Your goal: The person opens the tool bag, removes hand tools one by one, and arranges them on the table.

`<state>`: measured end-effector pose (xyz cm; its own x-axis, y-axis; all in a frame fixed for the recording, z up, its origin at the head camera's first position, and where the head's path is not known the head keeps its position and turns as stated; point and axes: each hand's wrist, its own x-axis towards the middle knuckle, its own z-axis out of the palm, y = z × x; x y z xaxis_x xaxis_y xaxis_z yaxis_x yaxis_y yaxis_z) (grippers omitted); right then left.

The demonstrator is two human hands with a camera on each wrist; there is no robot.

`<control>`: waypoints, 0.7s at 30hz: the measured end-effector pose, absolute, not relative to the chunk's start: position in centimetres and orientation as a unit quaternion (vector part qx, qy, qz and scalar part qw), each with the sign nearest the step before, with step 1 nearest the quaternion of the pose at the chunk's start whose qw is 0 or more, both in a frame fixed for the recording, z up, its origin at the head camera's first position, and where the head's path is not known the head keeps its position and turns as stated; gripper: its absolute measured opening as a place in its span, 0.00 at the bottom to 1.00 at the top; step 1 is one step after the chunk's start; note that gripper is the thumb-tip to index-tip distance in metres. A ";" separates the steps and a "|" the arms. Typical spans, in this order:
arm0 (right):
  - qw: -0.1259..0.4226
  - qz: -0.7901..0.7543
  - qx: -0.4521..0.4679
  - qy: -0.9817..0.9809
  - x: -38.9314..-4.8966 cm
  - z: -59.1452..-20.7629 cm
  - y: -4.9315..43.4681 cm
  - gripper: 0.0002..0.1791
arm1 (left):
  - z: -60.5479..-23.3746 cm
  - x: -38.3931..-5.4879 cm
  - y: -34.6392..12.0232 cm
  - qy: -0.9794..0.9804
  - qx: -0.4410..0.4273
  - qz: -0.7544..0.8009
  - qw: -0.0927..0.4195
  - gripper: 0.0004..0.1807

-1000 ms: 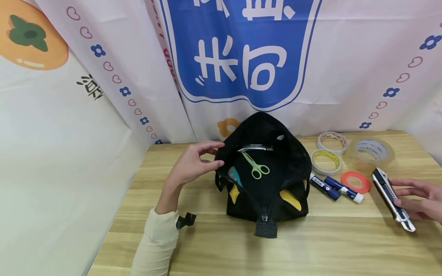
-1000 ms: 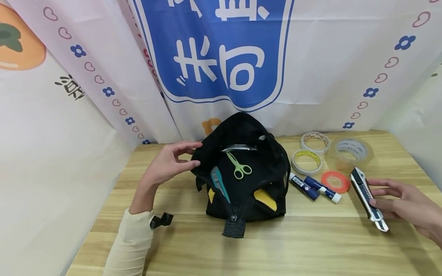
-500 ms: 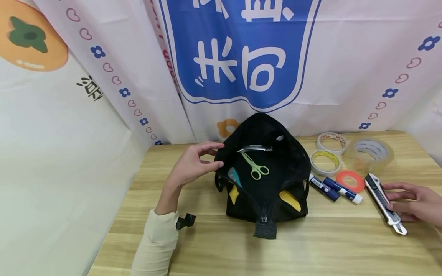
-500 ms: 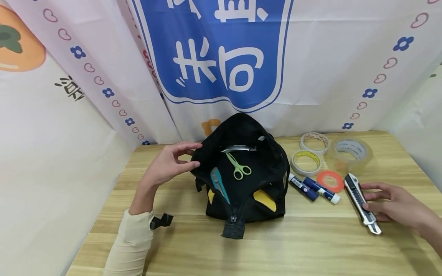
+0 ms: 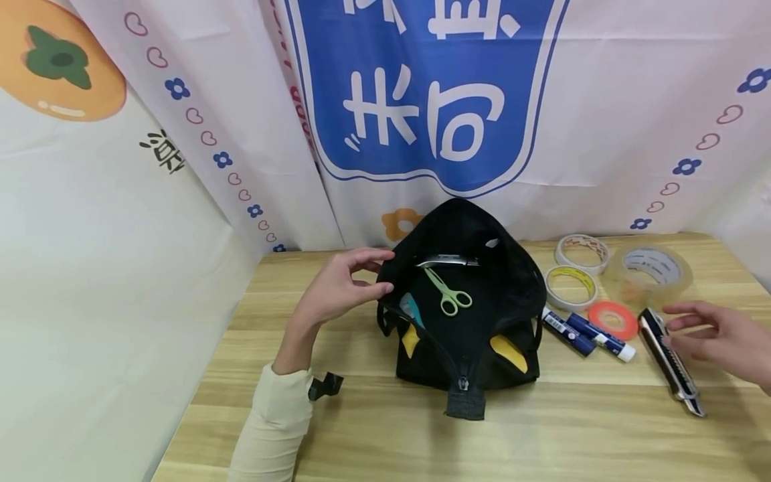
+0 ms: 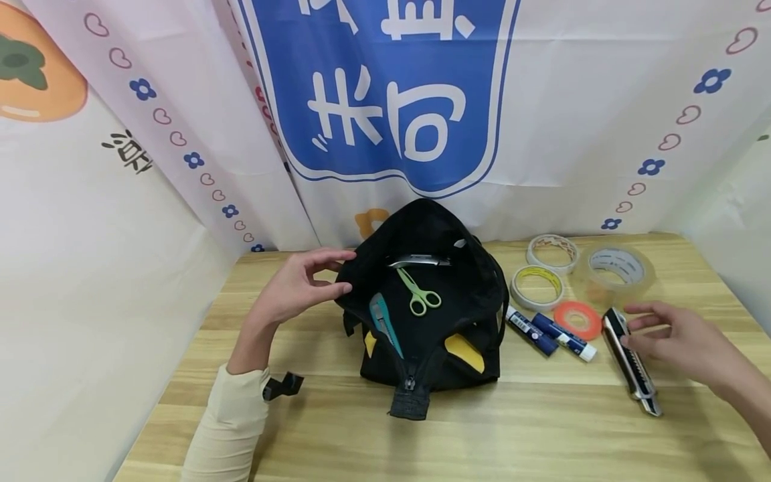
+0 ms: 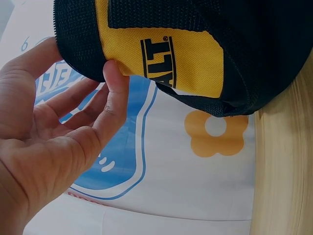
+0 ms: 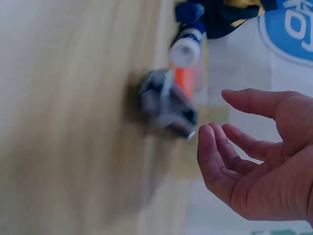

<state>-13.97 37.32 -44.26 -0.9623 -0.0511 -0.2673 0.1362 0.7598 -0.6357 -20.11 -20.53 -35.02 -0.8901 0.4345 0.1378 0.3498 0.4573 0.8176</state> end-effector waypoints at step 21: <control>0.061 -0.425 -0.107 0.897 -17.5 -36.3 26.3 0.31 | -35.0 -20.1 -20.5 0.849 0.235 0.471 0.045 0.27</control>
